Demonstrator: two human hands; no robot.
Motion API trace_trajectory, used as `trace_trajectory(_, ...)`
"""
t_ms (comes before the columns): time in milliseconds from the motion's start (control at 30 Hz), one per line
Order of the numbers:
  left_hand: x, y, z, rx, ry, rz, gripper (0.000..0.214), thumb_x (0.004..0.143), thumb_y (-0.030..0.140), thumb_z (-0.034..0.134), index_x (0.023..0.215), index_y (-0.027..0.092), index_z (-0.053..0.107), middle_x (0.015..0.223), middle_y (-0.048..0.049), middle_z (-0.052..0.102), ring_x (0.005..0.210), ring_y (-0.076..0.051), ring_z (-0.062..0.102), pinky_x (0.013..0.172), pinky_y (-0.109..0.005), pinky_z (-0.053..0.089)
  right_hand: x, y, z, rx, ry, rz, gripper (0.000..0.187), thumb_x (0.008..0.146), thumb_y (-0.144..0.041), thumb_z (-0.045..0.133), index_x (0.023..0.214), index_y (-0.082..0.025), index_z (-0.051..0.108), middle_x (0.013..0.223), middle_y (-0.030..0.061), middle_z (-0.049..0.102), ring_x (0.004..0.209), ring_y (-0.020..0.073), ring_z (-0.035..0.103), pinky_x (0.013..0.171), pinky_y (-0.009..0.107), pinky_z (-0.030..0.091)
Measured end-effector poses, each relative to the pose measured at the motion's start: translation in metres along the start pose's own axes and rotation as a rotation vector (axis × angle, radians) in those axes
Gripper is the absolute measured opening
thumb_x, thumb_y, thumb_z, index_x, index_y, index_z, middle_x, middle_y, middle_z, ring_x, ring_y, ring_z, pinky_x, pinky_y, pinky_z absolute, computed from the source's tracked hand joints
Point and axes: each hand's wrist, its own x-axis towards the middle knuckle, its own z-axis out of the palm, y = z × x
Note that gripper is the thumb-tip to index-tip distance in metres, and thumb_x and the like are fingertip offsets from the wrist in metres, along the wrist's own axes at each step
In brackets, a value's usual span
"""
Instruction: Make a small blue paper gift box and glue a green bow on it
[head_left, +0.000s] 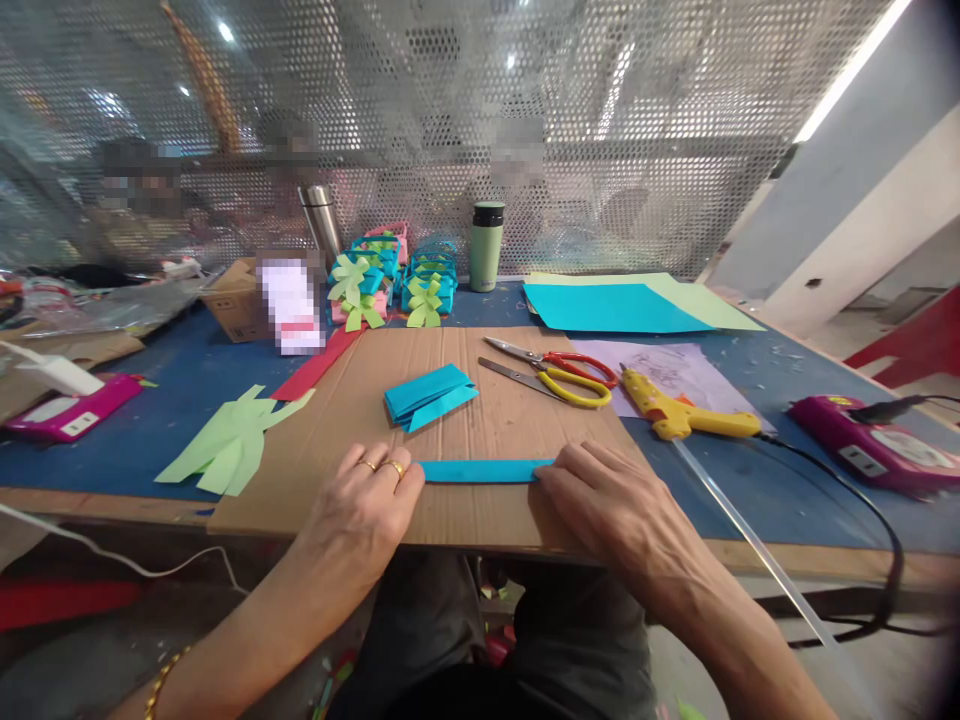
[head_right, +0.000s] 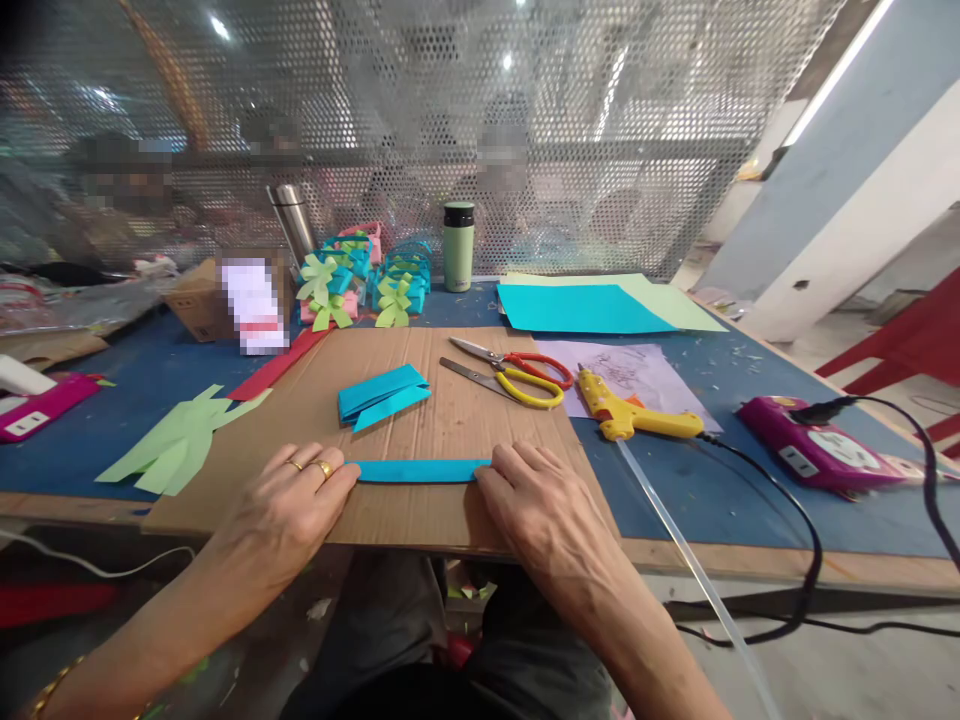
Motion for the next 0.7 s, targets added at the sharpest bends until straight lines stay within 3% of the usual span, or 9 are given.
trace_trajectory(100,0.0,-0.003,0.001,-0.037,-0.008,-0.015,0.03,0.097,0.002,0.041,0.091,0.015,0.067,0.083,-0.0087,0.058,0.077,-0.026,0.051,0.068,-0.037,0.037,0.003,0.002,0.001,-0.009,0.009,0.002,0.027,0.106,-0.017,0.043,0.083,-0.016,0.058,0.083,0.0062,0.054,0.073,0.0214,0.045,0.067,0.036,0.033)
trace_trajectory(200,0.0,-0.006,0.006,-0.087,0.039,0.007,0.03,0.101,0.006,0.043,0.106,0.018,0.07,0.084,-0.0071,0.058,0.079,-0.025,0.05,0.069,-0.035,0.034,0.004,0.002,0.0,-0.013,0.008,-0.029,0.022,0.106,-0.019,0.043,0.1,-0.017,0.064,0.09,0.0069,0.057,0.076,0.0228,0.046,0.068,0.036,0.033)
trace_trajectory(300,0.0,-0.007,0.014,-0.181,0.093,-0.017,0.027,0.102,0.009,0.046,0.101,0.018,0.071,0.085,-0.0059,0.059,0.079,-0.022,0.05,0.071,-0.035,0.033,0.006,0.003,0.0,0.007,0.005,-0.059,0.024,0.107,-0.022,0.042,0.113,-0.02,0.065,0.095,0.0071,0.059,0.079,0.0233,0.048,0.07,0.036,0.033)
trace_trajectory(400,0.001,-0.008,0.019,-0.337,0.093,-0.065,0.03,0.103,0.007,0.044,0.092,0.017,0.07,0.085,-0.0044,0.062,0.081,-0.02,0.053,0.075,-0.036,0.033,0.009,0.005,0.002,0.096,-0.003,-0.045,0.024,0.107,-0.02,0.043,0.102,-0.017,0.066,0.089,0.0061,0.059,0.078,0.0226,0.049,0.071,0.036,0.034)
trace_trajectory(567,0.006,-0.017,0.02,-0.526,-0.044,-0.236,0.025,0.104,0.014,0.047,0.089,0.018,0.067,0.087,-0.0025,0.065,0.086,-0.021,0.056,0.077,-0.036,0.032,0.018,0.009,0.009,0.146,0.008,0.012,0.021,0.101,-0.008,0.048,0.091,-0.014,0.065,0.087,0.0072,0.058,0.079,0.0226,0.05,0.073,0.037,0.037)
trace_trajectory(700,0.012,-0.025,0.021,-0.586,-0.22,-0.324,0.028,0.105,0.017,0.045,0.082,0.019,0.062,0.085,-0.0013,0.063,0.088,-0.022,0.056,0.076,-0.036,0.031,0.024,0.014,0.012,0.147,-0.02,0.073,0.026,0.102,-0.009,0.043,0.088,-0.016,0.063,0.087,0.0072,0.058,0.08,0.0227,0.052,0.076,0.038,0.039)
